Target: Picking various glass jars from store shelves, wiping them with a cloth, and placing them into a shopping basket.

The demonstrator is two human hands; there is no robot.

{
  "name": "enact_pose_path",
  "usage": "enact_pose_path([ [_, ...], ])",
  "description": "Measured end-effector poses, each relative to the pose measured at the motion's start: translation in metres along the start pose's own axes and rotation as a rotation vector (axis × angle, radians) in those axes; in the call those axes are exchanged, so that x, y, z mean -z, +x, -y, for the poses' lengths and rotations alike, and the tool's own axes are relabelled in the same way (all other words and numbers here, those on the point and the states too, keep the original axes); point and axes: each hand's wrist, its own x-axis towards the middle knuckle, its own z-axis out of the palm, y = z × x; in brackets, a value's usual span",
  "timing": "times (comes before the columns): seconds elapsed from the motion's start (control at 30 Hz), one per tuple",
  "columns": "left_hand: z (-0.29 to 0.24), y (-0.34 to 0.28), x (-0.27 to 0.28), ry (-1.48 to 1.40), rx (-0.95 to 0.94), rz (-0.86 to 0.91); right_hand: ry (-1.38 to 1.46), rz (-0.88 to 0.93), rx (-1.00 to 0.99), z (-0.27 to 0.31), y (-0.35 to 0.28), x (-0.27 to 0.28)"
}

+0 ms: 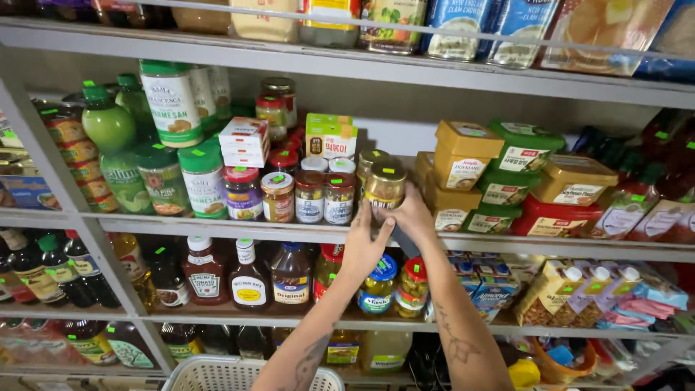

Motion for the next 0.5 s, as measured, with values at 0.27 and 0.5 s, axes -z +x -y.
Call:
enact_pose_path([
  [0.27,0.026,0.003,-0.025,0.364,0.001,-0.147,0.009,0.248,-0.065,0.005,-0.002,0.002],
  [0.5,0.019,-0.008,-0.028,0.561,-0.084,-0.31,0.04,0.166,-0.145,-0.039,0.001,-0.007],
])
